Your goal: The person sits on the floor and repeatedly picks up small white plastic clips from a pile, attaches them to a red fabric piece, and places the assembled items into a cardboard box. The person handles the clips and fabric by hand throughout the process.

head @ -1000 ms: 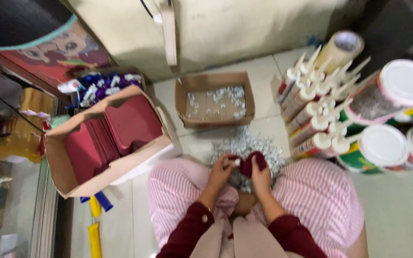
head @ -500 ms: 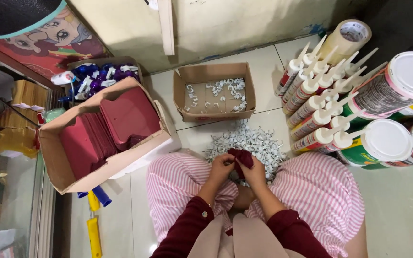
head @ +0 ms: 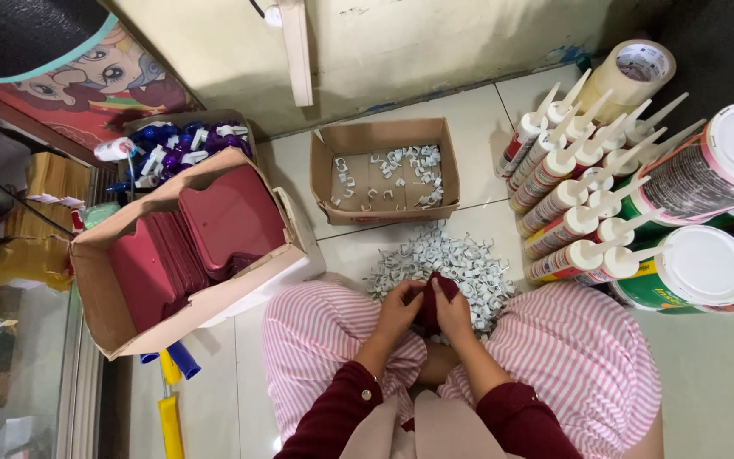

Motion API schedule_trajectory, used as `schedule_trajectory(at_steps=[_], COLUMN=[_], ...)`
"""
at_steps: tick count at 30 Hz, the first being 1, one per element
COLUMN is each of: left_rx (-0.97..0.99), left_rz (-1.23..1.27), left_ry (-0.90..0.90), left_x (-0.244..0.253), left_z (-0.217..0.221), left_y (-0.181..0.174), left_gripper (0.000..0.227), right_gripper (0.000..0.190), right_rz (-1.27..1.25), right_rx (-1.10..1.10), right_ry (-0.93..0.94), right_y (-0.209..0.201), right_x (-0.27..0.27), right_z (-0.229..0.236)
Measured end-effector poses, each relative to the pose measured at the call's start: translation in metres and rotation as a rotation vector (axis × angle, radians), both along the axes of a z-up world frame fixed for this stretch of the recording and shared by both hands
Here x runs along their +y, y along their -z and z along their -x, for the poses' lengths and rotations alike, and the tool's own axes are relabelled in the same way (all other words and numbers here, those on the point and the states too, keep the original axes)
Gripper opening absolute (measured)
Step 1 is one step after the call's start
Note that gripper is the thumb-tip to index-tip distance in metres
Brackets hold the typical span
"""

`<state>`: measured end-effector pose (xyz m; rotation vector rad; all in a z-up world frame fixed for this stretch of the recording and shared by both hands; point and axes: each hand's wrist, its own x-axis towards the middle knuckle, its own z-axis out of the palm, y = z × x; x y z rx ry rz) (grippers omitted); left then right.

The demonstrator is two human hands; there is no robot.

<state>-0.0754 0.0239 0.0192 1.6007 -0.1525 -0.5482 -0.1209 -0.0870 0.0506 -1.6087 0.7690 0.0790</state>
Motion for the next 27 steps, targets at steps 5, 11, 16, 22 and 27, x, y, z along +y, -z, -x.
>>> schedule_trajectory(at_steps=[5,11,16,22,27], left_rx=[-0.022,-0.050,-0.046,-0.047,-0.219], left_rz=[-0.010,-0.026,-0.036,-0.064,-0.165], left_ry=[-0.009,-0.047,-0.073,-0.281,-0.228], left_x=[0.003,0.001,0.001,0.002,-0.002], left_z=[-0.001,0.002,0.006,0.005,0.010], left_y=[0.011,0.004,-0.004,-0.003,0.013], left_gripper=[0.020,0.014,0.009,0.010,0.005], right_gripper=[0.055,0.055,0.055,0.070,0.052], right_rz=[-0.004,-0.020,-0.033,-0.079,0.097], right_rx=[0.054,0.050,0.010,-0.023,-0.106], right_ry=[-0.044,0.043,0.152,0.280,-0.123], right_y=[-0.001,0.008,-0.006,-0.058,0.000], right_x=[0.002,0.002,0.001,0.013,0.016], right_z=[0.001,-0.001,0.001,0.011,0.015])
